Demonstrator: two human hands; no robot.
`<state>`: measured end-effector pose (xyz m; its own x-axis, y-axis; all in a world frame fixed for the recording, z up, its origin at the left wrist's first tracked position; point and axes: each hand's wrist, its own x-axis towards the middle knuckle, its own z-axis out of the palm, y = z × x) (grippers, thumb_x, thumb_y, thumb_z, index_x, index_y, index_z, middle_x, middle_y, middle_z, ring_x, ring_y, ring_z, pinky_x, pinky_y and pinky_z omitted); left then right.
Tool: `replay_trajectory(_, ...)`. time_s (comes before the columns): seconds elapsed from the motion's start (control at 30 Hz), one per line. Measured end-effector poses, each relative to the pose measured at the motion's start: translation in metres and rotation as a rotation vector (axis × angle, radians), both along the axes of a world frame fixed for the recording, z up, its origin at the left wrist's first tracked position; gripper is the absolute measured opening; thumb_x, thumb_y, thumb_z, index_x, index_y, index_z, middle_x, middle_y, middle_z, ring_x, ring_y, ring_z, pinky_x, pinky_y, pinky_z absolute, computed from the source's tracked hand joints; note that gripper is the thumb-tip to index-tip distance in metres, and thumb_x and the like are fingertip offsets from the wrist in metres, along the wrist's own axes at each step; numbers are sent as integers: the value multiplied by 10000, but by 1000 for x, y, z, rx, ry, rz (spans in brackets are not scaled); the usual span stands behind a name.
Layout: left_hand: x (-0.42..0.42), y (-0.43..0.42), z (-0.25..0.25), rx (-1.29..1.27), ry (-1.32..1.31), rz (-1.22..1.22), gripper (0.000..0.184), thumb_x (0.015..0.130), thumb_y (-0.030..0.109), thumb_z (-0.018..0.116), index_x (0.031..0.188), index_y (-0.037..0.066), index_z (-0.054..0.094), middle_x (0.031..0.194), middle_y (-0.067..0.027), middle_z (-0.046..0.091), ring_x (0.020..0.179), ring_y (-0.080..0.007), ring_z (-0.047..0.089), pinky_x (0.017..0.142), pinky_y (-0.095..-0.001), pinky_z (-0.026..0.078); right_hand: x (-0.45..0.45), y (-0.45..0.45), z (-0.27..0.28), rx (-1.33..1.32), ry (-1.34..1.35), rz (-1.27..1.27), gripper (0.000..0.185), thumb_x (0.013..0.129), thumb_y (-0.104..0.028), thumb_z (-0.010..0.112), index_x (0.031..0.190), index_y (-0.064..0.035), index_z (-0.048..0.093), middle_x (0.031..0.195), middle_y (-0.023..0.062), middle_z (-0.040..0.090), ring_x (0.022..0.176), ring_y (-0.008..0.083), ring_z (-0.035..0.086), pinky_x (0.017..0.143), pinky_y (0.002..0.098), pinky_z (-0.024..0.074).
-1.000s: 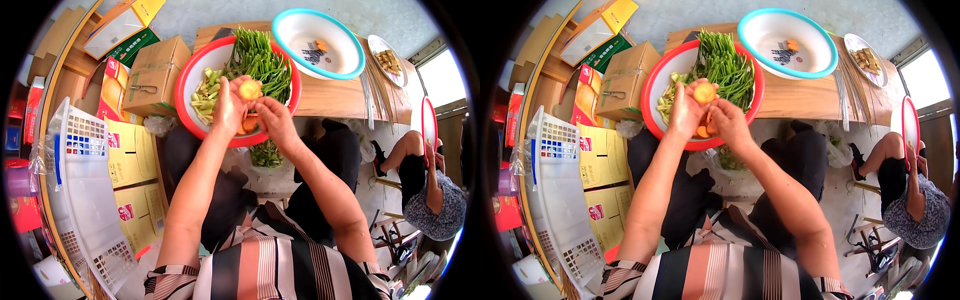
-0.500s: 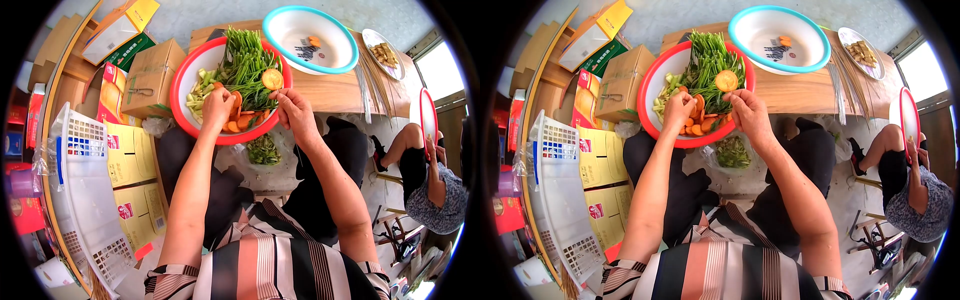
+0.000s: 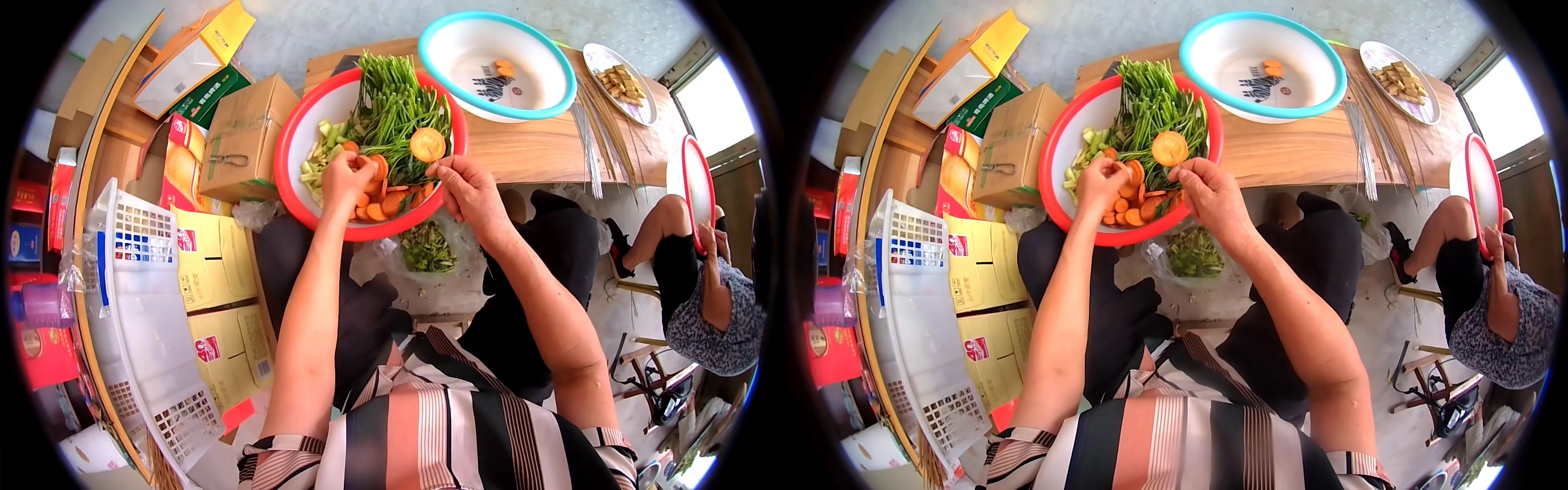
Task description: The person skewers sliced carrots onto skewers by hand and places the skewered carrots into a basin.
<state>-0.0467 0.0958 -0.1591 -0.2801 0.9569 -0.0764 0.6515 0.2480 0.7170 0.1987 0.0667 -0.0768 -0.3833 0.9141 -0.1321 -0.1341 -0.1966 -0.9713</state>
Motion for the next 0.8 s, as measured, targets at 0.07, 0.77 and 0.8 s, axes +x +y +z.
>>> replay_trajectory(0.07,10,-5,26,99,-691,123,314,875,275,619,1022,1,578,989,-112,615,852,-235,638,778,-342,516,0,-1,0,3,2,8,170,970,-153,464,914,-44,581,529,-54,386,434,41,344,413,204,285)
replay_trajectory(0.77,-2,-1,43,281,-1630,129,358,868,264,631,1082,-12,552,955,-79,551,857,-172,539,782,-296,490,-27,-17,-3,-57,-88,165,177,953,-128,476,937,-27,620,642,-54,479,525,24,401,478,194,340)
replay_trajectory(0.8,-4,-1,43,253,-1595,111,349,856,254,655,1081,0,572,937,-62,566,827,-153,544,737,-276,485,-27,-17,-6,-24,-113,169,180,955,-131,475,942,-28,622,638,-55,477,524,22,400,476,192,338)
